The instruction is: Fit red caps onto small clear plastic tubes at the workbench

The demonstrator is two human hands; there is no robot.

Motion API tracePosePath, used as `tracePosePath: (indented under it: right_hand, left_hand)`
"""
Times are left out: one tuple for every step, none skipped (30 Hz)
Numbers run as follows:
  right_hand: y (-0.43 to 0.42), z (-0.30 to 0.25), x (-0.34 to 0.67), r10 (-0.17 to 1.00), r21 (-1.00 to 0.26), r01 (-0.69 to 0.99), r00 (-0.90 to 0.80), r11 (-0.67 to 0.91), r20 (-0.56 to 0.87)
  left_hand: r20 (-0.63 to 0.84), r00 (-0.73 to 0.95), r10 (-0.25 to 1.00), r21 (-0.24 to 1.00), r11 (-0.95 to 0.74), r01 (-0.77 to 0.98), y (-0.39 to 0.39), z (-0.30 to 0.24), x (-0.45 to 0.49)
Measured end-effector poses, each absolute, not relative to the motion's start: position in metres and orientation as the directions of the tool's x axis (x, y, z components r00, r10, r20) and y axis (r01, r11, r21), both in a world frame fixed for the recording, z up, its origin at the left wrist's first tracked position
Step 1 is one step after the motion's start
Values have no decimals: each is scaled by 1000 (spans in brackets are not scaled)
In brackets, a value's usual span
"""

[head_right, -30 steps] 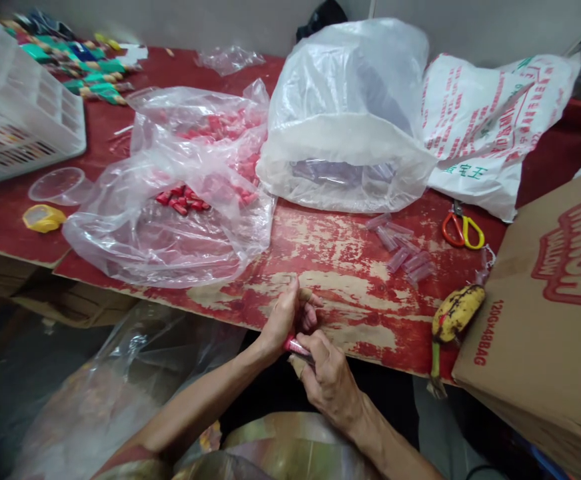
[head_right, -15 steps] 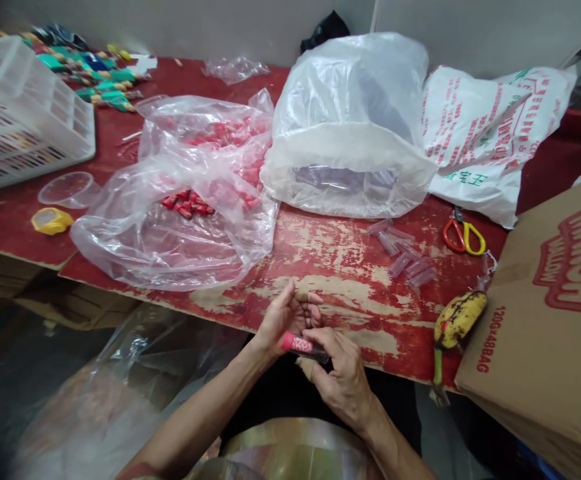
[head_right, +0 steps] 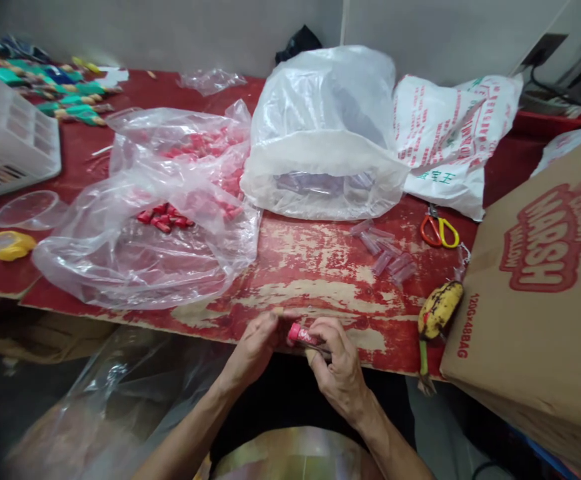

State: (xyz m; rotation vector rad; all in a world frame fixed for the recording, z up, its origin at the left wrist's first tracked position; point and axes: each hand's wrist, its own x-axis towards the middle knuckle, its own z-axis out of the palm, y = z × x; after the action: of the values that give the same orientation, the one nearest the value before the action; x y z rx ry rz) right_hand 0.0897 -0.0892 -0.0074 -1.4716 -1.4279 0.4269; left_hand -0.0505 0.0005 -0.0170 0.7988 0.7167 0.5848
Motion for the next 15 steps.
tracePosePath:
  right_hand:
    - [-89,-8,90,896,-812,548,233,200,378]
    - [-90,-9,90,897,-810,551,228,201,378]
    - [-90,-10,90,898,-808,555,226,199,377]
    - [-91,-10,90,903,-809,557,225,189,366]
    - [-92,-10,90,910,-810,559,222,175,350]
    - [-92,-10,90,921,-812,562,213,158,326]
    - [-93,-9,90,934,-813,565,198,141,299]
    - [-93,-9,91,945,-812,569,179,128,273]
    - [-94,-9,92,955,-811,573,159,119,253]
    - [-94,-9,93,961,-808,578,142,115,238]
    - [-94,-10,94,965,-804,584,127,114,229]
    - [-94,-10,95,967,-799,591,119,114,226]
    - [-94,-11,96,967,-793,598,115,117,229]
    - [-93,-11,97,966,-787,605,114,117,231]
    - [-93,-11,97,966,-781,614,111,117,232]
  left_hand:
    - [-316,646,695,826,536,-173,0,-18,-54]
    - [-294,667,685,842,516,-158,-1,-18,-56]
    - [-279,682,676,849,505,-154,-1,-17,-58]
    - [-269,689,673,851,501,-158,-2,-16,-58]
    - [-261,689,676,850,500,-167,-2,-14,-58]
    - [-255,685,683,851,494,-176,-3,-12,-58]
    - [-250,677,692,855,486,-180,-3,-10,-57]
    - [-246,669,701,860,476,-183,-3,-9,-56]
    - [-245,661,709,866,467,-180,-3,-7,-55]
    - [-248,656,713,870,462,-173,-3,-6,-54]
    - [-254,649,717,872,460,-166,-3,-6,-53]
    - [-263,644,718,871,465,-162,-2,-5,-53]
    - [-274,641,717,865,475,-162,-2,-5,-53]
    - [-285,640,714,856,490,-165,-2,-6,-53]
    - [-295,643,707,846,506,-167,-1,-6,-53]
